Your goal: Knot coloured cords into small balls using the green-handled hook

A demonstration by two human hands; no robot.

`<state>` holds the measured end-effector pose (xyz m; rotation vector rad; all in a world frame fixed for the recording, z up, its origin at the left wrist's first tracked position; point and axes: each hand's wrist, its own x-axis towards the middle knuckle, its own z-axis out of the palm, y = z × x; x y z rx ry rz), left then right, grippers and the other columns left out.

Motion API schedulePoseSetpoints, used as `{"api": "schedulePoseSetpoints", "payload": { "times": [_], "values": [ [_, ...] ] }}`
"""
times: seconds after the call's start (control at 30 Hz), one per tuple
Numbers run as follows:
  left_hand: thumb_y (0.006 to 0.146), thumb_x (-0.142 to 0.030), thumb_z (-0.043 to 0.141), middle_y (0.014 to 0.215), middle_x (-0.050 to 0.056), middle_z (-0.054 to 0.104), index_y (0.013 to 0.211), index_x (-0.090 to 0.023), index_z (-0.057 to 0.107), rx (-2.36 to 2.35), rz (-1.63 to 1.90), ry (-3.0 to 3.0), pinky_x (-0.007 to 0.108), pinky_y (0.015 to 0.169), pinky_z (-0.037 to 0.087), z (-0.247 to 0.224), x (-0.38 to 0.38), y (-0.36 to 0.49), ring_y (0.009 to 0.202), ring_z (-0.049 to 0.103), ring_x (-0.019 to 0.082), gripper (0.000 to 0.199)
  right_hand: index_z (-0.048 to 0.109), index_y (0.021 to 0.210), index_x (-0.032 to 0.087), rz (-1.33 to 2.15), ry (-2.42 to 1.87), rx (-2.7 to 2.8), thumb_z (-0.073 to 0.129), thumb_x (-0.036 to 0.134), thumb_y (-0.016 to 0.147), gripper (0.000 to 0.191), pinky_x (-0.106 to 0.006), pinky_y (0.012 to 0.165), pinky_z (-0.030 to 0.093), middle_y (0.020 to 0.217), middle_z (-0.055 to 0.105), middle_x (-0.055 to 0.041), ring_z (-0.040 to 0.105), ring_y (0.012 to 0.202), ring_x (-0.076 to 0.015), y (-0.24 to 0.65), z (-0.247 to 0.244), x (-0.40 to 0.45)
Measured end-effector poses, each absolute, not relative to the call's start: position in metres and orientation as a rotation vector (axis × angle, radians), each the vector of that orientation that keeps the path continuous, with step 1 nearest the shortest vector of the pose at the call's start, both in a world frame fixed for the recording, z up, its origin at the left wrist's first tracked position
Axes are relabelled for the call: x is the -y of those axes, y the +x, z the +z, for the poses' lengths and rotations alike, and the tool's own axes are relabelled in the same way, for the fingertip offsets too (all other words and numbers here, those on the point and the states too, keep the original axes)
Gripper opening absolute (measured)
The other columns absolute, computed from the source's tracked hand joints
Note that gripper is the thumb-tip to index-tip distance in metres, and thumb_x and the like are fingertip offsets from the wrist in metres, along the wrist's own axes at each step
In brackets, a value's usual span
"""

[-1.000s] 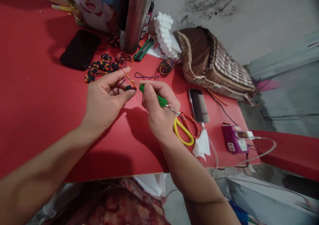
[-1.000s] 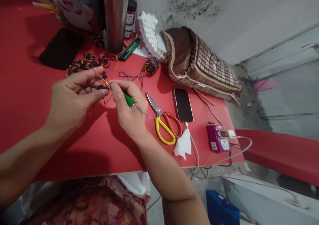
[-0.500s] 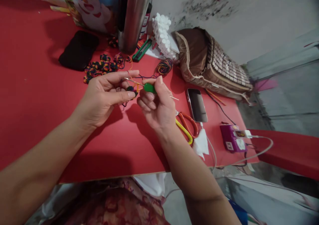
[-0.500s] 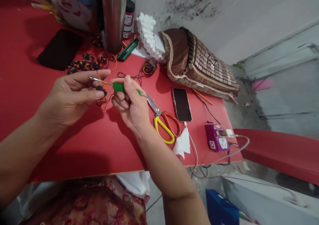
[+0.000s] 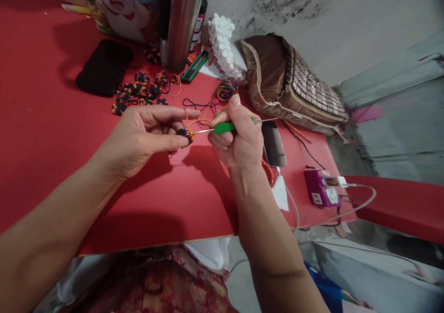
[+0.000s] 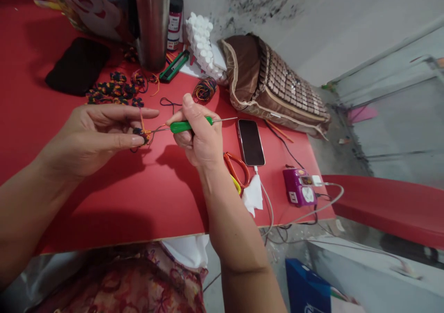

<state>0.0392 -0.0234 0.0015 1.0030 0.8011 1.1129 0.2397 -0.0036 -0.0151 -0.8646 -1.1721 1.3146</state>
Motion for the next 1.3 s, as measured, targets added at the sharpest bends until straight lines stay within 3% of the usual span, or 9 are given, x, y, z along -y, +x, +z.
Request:
{"api": "schedulePoseSetpoints", "payload": {
  "times": [0.4, 0.63, 0.83, 1.0, 1.3],
  "values": [
    [0.064, -0.006, 0.093, 0.074, 0.000, 0.073, 0.100, -0.021, 0.095, -0.910, 1.147, 1.068, 0.025, 0.064, 0.059, 0.005, 0.025, 0.042, 0.068, 0.066, 0.013, 0.039, 0.068, 0.067, 0.025, 1.144, -0.961, 1.221, 0.063, 0.078, 0.102, 0.063, -0.024, 0.035, 0.014, 0.045, 0.026, 0.0115, 0.021, 0.035, -0.0047, 0.235, -0.009, 0.008],
    [0.069, -0.005, 0.092, 0.076, 0.000, 0.073, 0.103, -0.025, 0.095, -0.981, 1.218, 1.235, 0.023, 0.064, 0.056, 0.005, 0.028, 0.044, 0.071, 0.062, 0.012, 0.040, 0.071, 0.060, 0.023, 1.091, -0.984, 1.143, 0.083, 0.075, 0.089, 0.060, -0.024, 0.035, 0.019, 0.043, 0.037, 0.0088, 0.026, 0.036, -0.0045, 0.232, -0.003, 0.011],
    [0.071, -0.007, 0.091, 0.082, 0.002, 0.076, 0.104, -0.026, 0.095, -1.017, 1.265, 1.324, 0.026, 0.067, 0.057, 0.003, 0.029, 0.043, 0.074, 0.064, 0.015, 0.038, 0.073, 0.060, 0.024, 1.051, -0.977, 1.175, 0.081, 0.082, 0.086, 0.064, -0.023, 0.034, 0.020, 0.046, 0.049, 0.0066, 0.029, 0.036, -0.0041, 0.231, -0.004, 0.011],
    [0.070, -0.006, 0.091, 0.082, 0.002, 0.075, 0.102, -0.030, 0.096, -0.990, 1.287, 1.342, 0.027, 0.065, 0.055, -0.001, 0.027, 0.043, 0.072, 0.062, 0.015, 0.041, 0.075, 0.060, 0.024, 1.057, -0.960, 1.135, 0.087, 0.080, 0.080, 0.061, -0.024, 0.032, 0.018, 0.043, 0.048, 0.0075, 0.026, 0.034, -0.0040, 0.231, -0.005, 0.011],
    [0.078, -0.009, 0.087, 0.083, 0.002, 0.071, 0.107, -0.032, 0.095, -1.060, 1.256, 1.518, 0.032, 0.065, 0.048, -0.003, 0.028, 0.040, 0.072, 0.061, 0.016, 0.038, 0.085, 0.072, 0.026, 1.012, -0.893, 1.177, 0.087, 0.052, 0.096, 0.035, -0.025, 0.039, 0.027, 0.050, 0.059, 0.0048, 0.041, 0.040, -0.0059, 0.235, -0.011, 0.016]
  ]
}}
